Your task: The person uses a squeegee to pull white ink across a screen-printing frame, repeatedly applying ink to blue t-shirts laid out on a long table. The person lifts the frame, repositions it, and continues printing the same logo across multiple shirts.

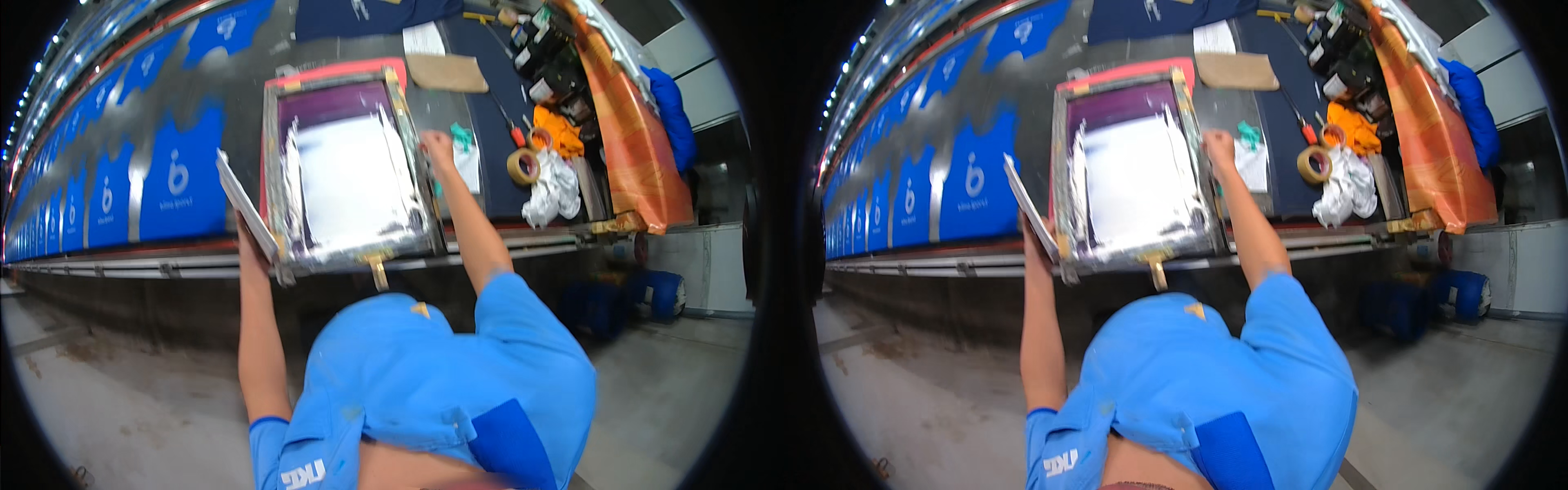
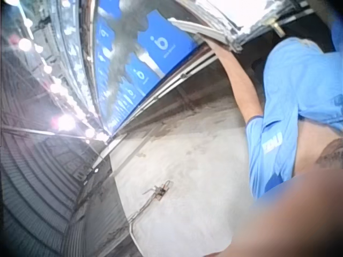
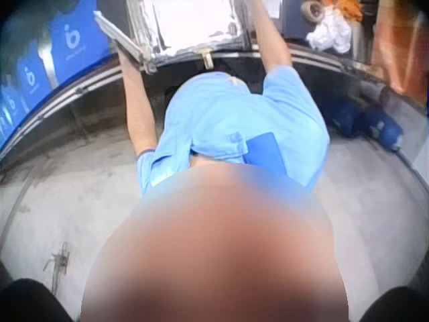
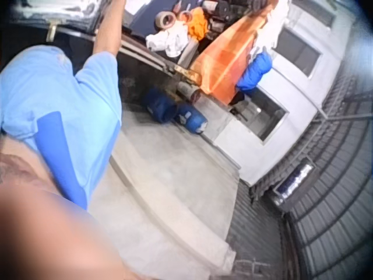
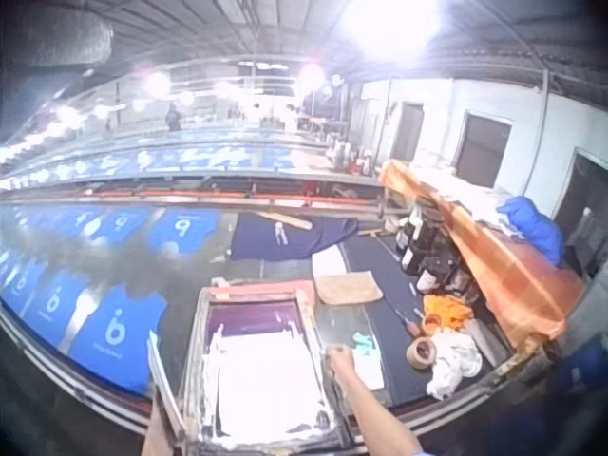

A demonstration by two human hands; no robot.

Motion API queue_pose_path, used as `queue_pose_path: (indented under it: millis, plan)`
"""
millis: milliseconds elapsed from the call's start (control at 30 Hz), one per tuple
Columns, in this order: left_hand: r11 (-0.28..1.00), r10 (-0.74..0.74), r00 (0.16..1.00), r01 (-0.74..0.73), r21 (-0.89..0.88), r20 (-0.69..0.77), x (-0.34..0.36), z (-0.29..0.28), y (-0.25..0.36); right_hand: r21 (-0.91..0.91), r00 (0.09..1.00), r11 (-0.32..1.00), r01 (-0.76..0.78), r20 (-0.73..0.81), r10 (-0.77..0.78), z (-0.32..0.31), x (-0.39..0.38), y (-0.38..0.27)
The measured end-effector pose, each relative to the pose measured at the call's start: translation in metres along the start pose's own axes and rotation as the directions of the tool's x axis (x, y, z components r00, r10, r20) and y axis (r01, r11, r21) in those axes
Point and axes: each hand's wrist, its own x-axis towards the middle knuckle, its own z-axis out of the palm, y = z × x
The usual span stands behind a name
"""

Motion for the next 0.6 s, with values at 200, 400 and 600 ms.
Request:
queue_pose_path:
  millis: [200,400,600]
  plan:
    - [0.975,-0.151,0.949,0.189,-0.113,0.277,0.025,-0.061,0.016,-0.295,0.988,0.954,0.049,-0.123,-0.089,-0.017,-0.028,0.022]
    - [0.96,-0.281,0.869,0.261,0.106,0.407,0.064,-0.117,0.016,-0.664,0.807,0.716,0.217,-0.291,-0.514,-0.033,-0.146,0.018]
    - [0.958,-0.287,0.841,0.252,0.138,0.458,0.101,-0.141,0.036,-0.689,0.784,0.674,0.266,-0.252,-0.567,-0.026,-0.314,0.029]
